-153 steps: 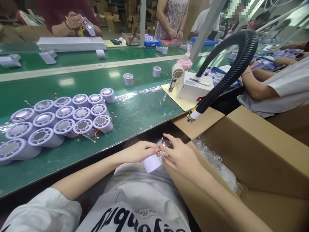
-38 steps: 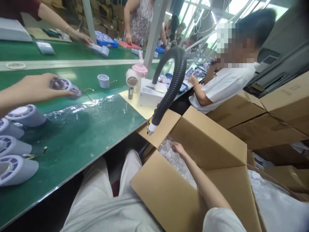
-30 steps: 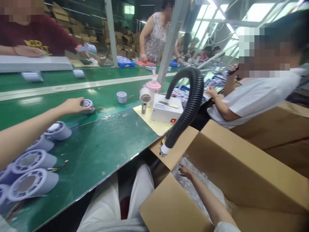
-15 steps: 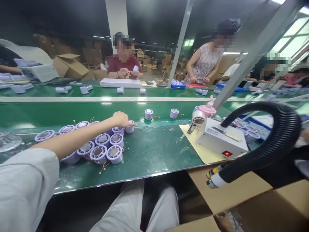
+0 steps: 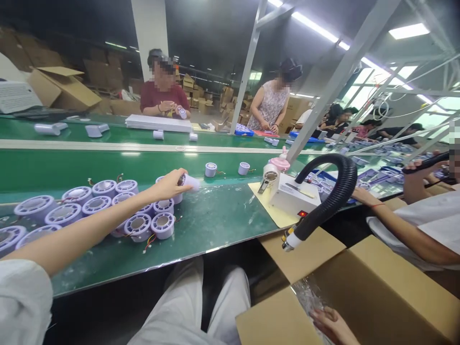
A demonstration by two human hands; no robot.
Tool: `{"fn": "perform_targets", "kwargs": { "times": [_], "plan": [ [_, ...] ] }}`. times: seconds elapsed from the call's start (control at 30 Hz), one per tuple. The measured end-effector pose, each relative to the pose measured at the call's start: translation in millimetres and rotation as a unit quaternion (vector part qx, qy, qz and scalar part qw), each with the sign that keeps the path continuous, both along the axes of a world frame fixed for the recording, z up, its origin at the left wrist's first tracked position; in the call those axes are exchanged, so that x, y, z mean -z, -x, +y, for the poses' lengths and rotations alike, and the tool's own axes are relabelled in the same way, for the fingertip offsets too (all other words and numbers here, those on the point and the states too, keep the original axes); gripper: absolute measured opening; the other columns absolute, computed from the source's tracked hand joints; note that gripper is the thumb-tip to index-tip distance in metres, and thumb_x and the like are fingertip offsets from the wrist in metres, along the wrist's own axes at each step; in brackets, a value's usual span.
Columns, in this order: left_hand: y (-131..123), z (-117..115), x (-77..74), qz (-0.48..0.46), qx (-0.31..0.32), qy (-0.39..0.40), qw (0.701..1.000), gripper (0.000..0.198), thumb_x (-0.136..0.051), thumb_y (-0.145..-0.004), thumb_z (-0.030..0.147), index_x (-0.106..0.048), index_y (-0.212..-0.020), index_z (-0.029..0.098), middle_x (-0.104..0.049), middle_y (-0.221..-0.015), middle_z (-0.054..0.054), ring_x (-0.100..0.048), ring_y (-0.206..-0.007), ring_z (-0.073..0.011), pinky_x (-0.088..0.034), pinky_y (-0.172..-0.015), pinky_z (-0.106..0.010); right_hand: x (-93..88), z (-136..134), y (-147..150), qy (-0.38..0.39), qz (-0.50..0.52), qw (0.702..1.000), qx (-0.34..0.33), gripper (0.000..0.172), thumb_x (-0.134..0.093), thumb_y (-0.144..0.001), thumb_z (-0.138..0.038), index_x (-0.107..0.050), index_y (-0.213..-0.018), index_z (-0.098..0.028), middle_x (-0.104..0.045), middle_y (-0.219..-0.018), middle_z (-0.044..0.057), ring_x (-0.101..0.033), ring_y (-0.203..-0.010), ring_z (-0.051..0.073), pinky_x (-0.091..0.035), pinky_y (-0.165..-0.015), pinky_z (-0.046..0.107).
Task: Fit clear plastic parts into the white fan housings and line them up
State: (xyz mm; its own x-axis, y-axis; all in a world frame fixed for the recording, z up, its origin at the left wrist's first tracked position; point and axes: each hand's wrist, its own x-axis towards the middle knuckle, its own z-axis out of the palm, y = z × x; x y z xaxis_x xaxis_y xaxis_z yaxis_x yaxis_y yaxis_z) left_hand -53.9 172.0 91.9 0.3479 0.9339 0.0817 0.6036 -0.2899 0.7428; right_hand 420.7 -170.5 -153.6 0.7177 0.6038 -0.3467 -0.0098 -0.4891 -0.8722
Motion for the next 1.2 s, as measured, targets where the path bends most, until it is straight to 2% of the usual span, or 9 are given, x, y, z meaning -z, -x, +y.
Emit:
{"fn": "perform_targets", "kwargs": {
  "times": [0.2,0.33,0.43,0.53,0.7,0.83,0.93,1.1,1.2],
  "plan": [
    [-22,-72,19.6,-0.261,0.005,0.198,0.945,0.034,-0.024,-0.093,0.042,-0.047,-0.104,0.018,-0.060,-0.099,-0.009,-0.062,-0.084,-0.0162,-0.054,-0.075,-0.031,-84.7,-6,14,-0.107,0.210,0.970,0.066,0.042,-0.052,-0.069,-0.071,-0.067,-0.077,-0.032,-0.069,-0.113,0.013,-0.054,-0.123,0.035,-0.043,-0.106,0.044],
    [-43,-136,55.0,-0.594,-0.004,0.515,0.618,0.036,-0.043,-0.093,0.046,-0.055,-0.097,0.012,-0.059,-0.086,-0.008,-0.061,-0.078,-0.0125,-0.055,-0.073,-0.022,-128.6,-1,77,-0.119,0.148,0.972,-0.138,0.045,-0.056,-0.070,-0.070,-0.064,-0.061,-0.027,-0.067,-0.118,0.015,-0.057,-0.119,0.039,-0.050,-0.097,0.051],
    [-54,-165,84.3,-0.555,0.045,0.656,0.509,0.034,-0.054,-0.087,0.042,-0.059,-0.089,0.009,-0.059,-0.078,-0.008,-0.057,-0.064,-0.0105,-0.050,-0.052,-0.016,-152.4,9,140,-0.141,-0.040,0.923,-0.357,0.038,-0.065,-0.070,-0.061,-0.068,-0.080,-0.024,-0.067,-0.108,0.014,-0.062,-0.107,0.037,-0.052,-0.090,0.053],
    [-60,-176,105.1,-0.457,0.093,0.682,0.563,0.037,-0.057,-0.082,0.046,-0.062,-0.085,0.010,-0.060,-0.076,-0.009,-0.054,-0.055,-0.0120,-0.030,-0.034,-0.015,-165.9,21,193,-0.112,-0.277,0.831,-0.469,0.043,-0.064,-0.081,-0.037,-0.060,-0.124,-0.028,-0.055,-0.122,0.013,-0.057,-0.114,0.029,-0.051,-0.093,0.046],
    [-61,-176,105.4,-0.363,0.178,0.555,0.727,0.023,-0.066,-0.075,0.032,-0.067,-0.087,0.013,-0.064,-0.086,-0.006,-0.058,-0.072,-0.0135,-0.045,-0.061,-0.021,-165.6,38,231,-0.095,-0.469,0.750,-0.456,0.056,-0.054,-0.088,-0.032,-0.043,-0.143,-0.029,-0.041,-0.137,0.017,-0.054,-0.111,0.033,-0.053,-0.085,0.049],
    [-54,-175,87.3,-0.193,0.322,0.363,0.853,0.017,-0.063,-0.079,0.027,-0.066,-0.092,0.017,-0.063,-0.091,-0.003,-0.056,-0.079,-0.0149,-0.042,-0.072,-0.025,-166.3,49,230,-0.042,-0.421,0.763,-0.489,0.032,-0.057,-0.087,-0.023,-0.064,-0.118,-0.026,-0.041,-0.139,0.015,-0.052,-0.113,0.034,-0.053,-0.083,0.049],
    [-49,-179,83.2,-0.126,0.338,0.182,0.915,0.021,-0.061,-0.085,0.032,-0.064,-0.102,0.020,-0.062,-0.102,-0.005,-0.057,-0.092,-0.0186,-0.043,-0.083,-0.030,-172.1,53,227,-0.061,-0.290,0.799,-0.524,0.008,-0.065,-0.083,-0.024,-0.068,-0.090,-0.023,-0.047,-0.131,0.010,-0.051,-0.116,0.029,-0.051,-0.089,0.044],
    [-49,-184,102.9,-0.136,0.319,0.035,0.937,0.070,-0.080,-0.065,0.047,-0.056,-0.127,0.026,-0.054,-0.114,-0.008,-0.056,-0.103,-0.0229,-0.047,-0.092,-0.039,-180.6,53,230,-0.089,-0.118,0.881,-0.449,0.026,-0.055,-0.091,-0.035,-0.065,-0.072,-0.020,-0.055,-0.112,0.006,-0.058,-0.099,0.019,-0.049,-0.083,0.034],
    [-50,-183,112.9,-0.136,0.351,0.001,0.927,0.070,-0.082,-0.061,0.048,-0.061,-0.125,0.026,-0.048,-0.132,-0.013,-0.054,-0.116,-0.0280,-0.043,-0.103,-0.045,-178.4,55,231,-0.112,-0.056,0.920,-0.372,0.030,-0.061,-0.086,-0.036,-0.062,-0.063,-0.018,-0.056,-0.103,0.007,-0.059,-0.092,0.019,-0.050,-0.071,0.030]
  ]
}}
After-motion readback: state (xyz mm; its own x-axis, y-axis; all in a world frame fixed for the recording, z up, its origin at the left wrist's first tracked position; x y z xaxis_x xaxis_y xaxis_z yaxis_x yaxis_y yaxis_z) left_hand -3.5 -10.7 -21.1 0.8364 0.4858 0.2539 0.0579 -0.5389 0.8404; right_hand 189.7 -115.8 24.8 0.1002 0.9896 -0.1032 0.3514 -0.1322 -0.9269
